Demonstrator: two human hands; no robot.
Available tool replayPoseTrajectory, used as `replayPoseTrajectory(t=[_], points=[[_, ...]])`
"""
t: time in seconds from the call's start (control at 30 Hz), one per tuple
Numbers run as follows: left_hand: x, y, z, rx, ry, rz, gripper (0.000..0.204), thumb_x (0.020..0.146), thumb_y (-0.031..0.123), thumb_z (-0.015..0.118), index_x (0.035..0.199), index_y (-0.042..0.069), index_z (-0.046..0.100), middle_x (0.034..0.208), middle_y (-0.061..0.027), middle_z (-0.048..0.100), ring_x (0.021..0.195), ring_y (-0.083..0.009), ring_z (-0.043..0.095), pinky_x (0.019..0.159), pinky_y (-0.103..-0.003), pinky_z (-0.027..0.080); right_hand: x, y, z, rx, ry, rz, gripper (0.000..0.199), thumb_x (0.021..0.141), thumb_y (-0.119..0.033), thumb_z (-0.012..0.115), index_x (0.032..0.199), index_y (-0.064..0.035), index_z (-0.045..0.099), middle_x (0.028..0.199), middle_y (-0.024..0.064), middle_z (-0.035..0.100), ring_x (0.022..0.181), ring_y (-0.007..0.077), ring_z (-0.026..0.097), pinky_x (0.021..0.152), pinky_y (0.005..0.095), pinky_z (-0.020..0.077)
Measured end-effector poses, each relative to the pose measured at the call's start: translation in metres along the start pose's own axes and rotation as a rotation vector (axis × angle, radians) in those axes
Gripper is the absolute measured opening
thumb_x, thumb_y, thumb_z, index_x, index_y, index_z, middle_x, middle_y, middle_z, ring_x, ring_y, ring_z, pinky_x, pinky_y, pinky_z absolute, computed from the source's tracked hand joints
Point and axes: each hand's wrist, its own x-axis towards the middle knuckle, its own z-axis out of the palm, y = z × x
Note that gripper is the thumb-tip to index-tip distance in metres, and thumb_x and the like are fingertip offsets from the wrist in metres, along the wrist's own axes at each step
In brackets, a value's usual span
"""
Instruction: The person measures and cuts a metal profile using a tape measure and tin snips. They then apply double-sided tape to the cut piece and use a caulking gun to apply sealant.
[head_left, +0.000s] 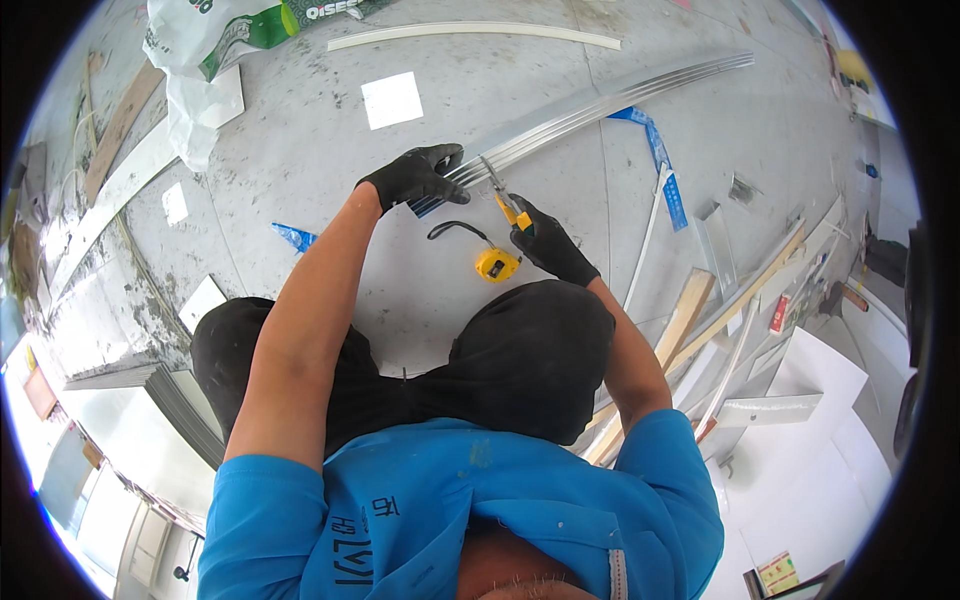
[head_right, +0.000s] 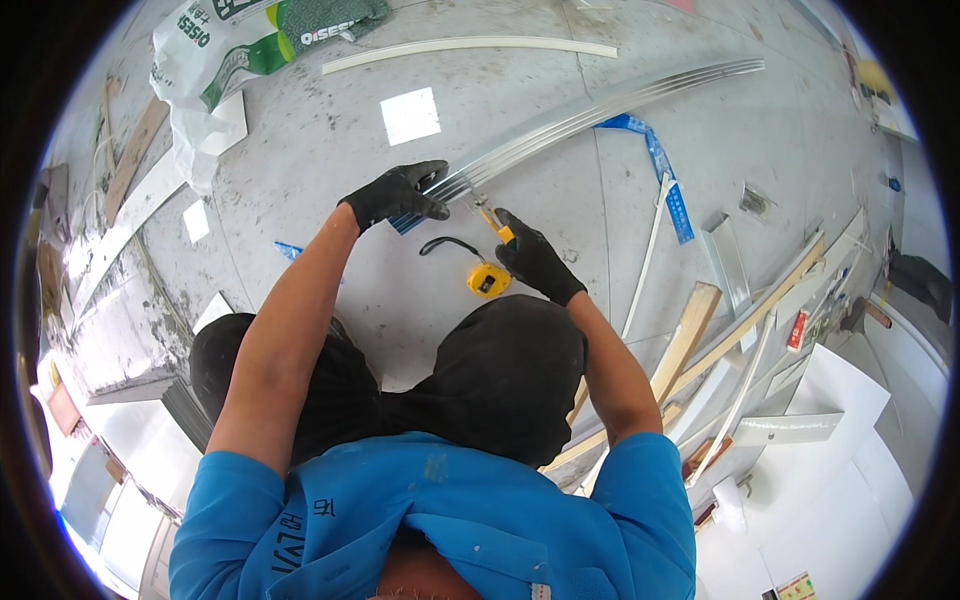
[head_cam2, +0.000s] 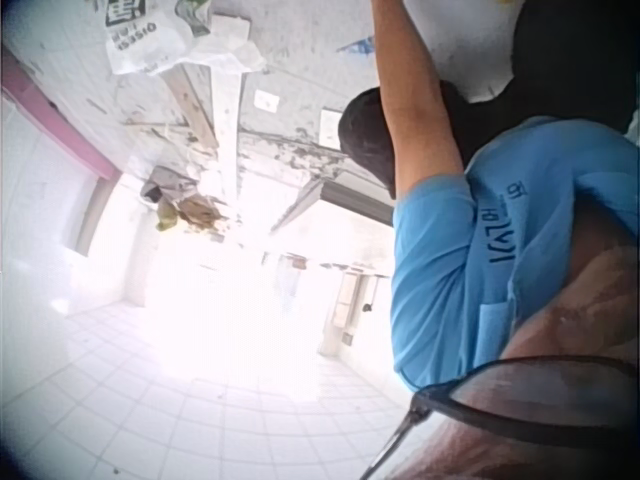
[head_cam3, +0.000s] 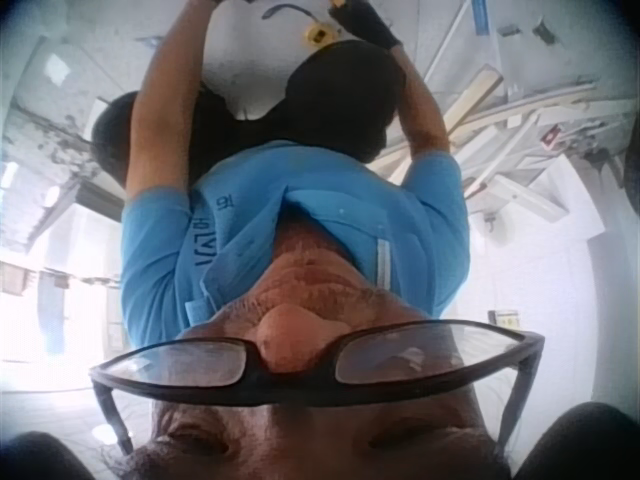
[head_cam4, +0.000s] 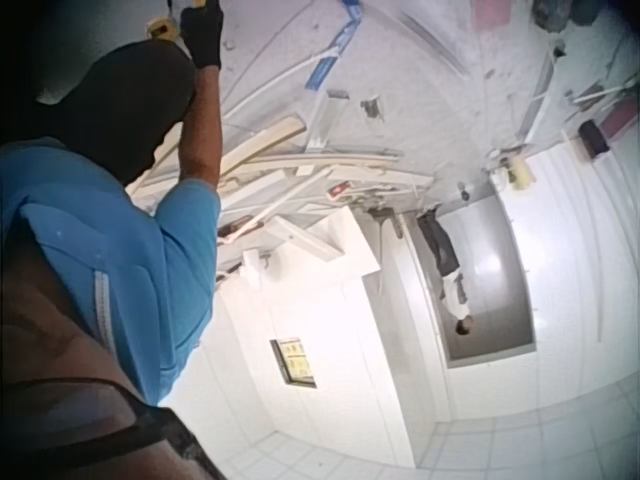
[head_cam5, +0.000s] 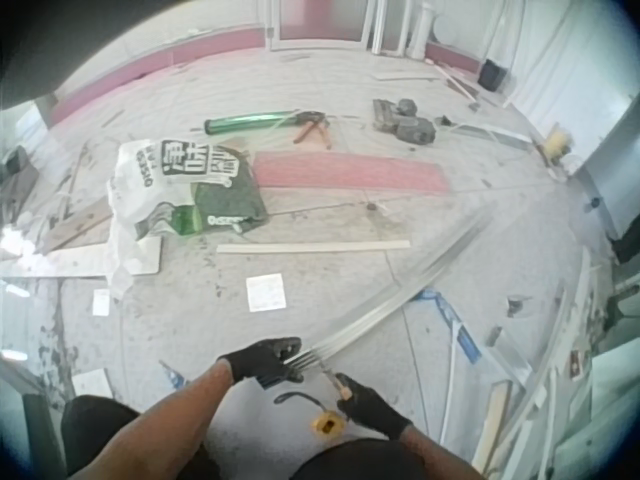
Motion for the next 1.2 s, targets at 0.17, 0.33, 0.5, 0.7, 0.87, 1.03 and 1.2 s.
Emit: replayPoseTrajectory(t=[0.17,0.33,0.5,0.7,0.87,1.03,1.2], points=[[-0.003,0.002,-0.001,0.004,0.011,-0.011,0.101,0.067,0.036,0.09,0.149,0.002,0.042,0.136,-0.016,0.056,0.125,-0.0255,0.051,0.107,-0.033,0.04,-0.001,-0.008,0.002,0.008,-0.003,-0.017,0.062,0.086,-0.014,0.06,0.143,0.0037,0.043,0.121,0.027,0.063,0.096,0.0333,0.066,0.089,0.0391,0.0515],[0.0,0.001,-0.002,0.023,0.021,-0.012,0.1,0.067,0.034,0.09,0.149,0.003,0.042,0.136,-0.0157,0.056,0.125,-0.0252,0.052,0.106,-0.032,0.04,-0.002,-0.01,-0.001,-0.031,-0.006,-0.004,0.062,0.085,-0.014,0.059,0.142,0.0046,0.043,0.118,0.0281,0.064,0.094,0.0338,0.066,0.088,0.0396,0.0514],[-0.002,0.003,-0.002,0.025,0.026,-0.026,0.099,0.068,0.033,0.091,0.148,0.002,0.043,0.135,-0.0149,0.056,0.124,-0.0239,0.052,0.106,-0.032,0.041,0.002,-0.004,0.002,-0.051,0.025,-0.065,0.061,0.085,-0.014,0.06,0.141,0.0057,0.043,0.115,0.0285,0.064,0.095,0.0349,0.066,0.088,0.0397,0.0512],[-0.003,0.005,-0.004,0.007,0.007,-0.021,0.099,0.067,0.033,0.091,0.148,0.003,0.044,0.133,-0.0139,0.058,0.123,-0.0228,0.052,0.106,-0.032,0.041,0.003,0.002,0.004,-0.08,0.044,-0.079,0.06,0.085,-0.013,0.06,0.14,0.0058,0.044,0.122,0.0296,0.061,0.107,0.0389,0.063,0.095,0.0414,0.0494],[-0.004,0.009,-0.004,0.07,0.004,-0.038,0.099,0.066,0.035,0.09,0.148,0.004,0.044,0.135,-0.0142,0.057,0.125,-0.0234,0.053,0.107,-0.032,0.04,0.006,0.009,0.009,-0.103,0.09,-0.128,0.061,0.083,-0.011,0.059,0.14,0.0057,0.044,0.124,0.0295,0.06,0.109,0.0402,0.062,0.096,0.0422,0.0492],[-0.004,0.01,-0.004,0.067,-0.009,-0.064,0.1,0.066,0.035,0.09,0.149,0.004,0.043,0.137,-0.015,0.057,0.126,-0.0242,0.053,0.107,-0.032,0.04,0.005,-0.003,0.004,-0.057,0.03,-0.052,0.063,0.082,-0.01,0.059,0.141,0.0058,0.043,0.127,0.0298,0.059,0.111,0.0411,0.061,0.098,0.042,0.0487],[-0.005,0.006,-0.003,0.032,0.009,-0.037,0.1,0.066,0.034,0.09,0.149,0.004,0.043,0.137,-0.015,0.057,0.126,-0.024,0.053,0.107,-0.032,0.04,0.005,0.001,0.008,-0.068,0.062,-0.094,0.064,0.082,-0.011,0.059,0.141,0.0066,0.042,0.129,0.0306,0.057,0.111,0.0409,0.061,0.099,0.0416,0.0479]])
